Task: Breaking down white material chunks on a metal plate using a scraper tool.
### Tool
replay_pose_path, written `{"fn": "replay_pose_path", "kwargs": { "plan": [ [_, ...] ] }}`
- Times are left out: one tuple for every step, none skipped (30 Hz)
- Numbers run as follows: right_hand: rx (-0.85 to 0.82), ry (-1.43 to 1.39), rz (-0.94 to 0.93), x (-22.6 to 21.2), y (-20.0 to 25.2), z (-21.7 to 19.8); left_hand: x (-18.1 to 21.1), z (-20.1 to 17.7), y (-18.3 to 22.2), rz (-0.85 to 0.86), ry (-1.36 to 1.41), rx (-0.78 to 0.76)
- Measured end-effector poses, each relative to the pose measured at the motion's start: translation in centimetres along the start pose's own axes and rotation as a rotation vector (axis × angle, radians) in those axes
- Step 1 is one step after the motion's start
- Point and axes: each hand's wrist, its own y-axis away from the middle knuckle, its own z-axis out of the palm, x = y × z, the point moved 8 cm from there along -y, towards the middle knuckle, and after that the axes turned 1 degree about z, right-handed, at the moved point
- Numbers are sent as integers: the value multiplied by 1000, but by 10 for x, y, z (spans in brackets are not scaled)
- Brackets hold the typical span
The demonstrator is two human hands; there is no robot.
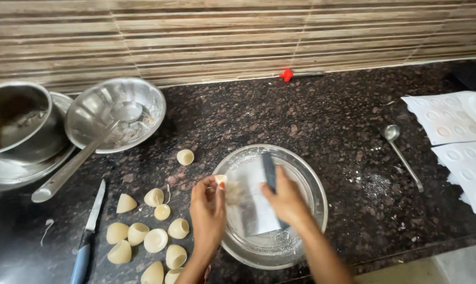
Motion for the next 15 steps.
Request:
{"fn": "replay_pose_path", "kwargs": {
  "plan": [
    [9, -5, 3, -3, 6, 1, 0, 1, -1, 6, 2, -9],
    [92, 60, -121, -17, 13, -3, -1, -1, -1, -2, 45, 0],
    [176, 126, -243, -32, 22, -5, -3, -4, -2, -10, 89, 8],
    [176, 124, -243, -38, 28, -9, -1, -6, -1, -10, 87, 8],
    [213, 143, -254, -45, 35, -16, 3, -8, 0, 8, 81, 3],
    [252, 167, -263, -51, 42, -24, 7, -8, 2, 23, 79, -2],
    [252, 171, -262, -50, 41, -25, 6, -7, 4, 21, 82, -3],
    [251, 275, -247, -48, 38, -26, 15, -6, 7, 131, -4, 4],
    [250, 379, -231, -46, 36, -28, 23, -3, 10, 240, -90, 10],
    [254, 381, -226, -53, 41, -34, 24, 1, 13, 240, -86, 5],
    [158, 367, -86, -49, 42, -36, 29, 10, 17, 299, -114, -63],
    [63, 349, 51, -46, 44, -38, 35, 20, 19, 361, -143, -129],
    [68, 349, 53, -31, 38, -44, 36, 26, 20, 364, -139, -131],
    [189, 364, -29, -23, 34, -56, 32, 39, 24, 329, -149, -228],
    [311, 377, -111, -14, 31, -68, 27, 51, 29, 293, -159, -326]
  ]
}}
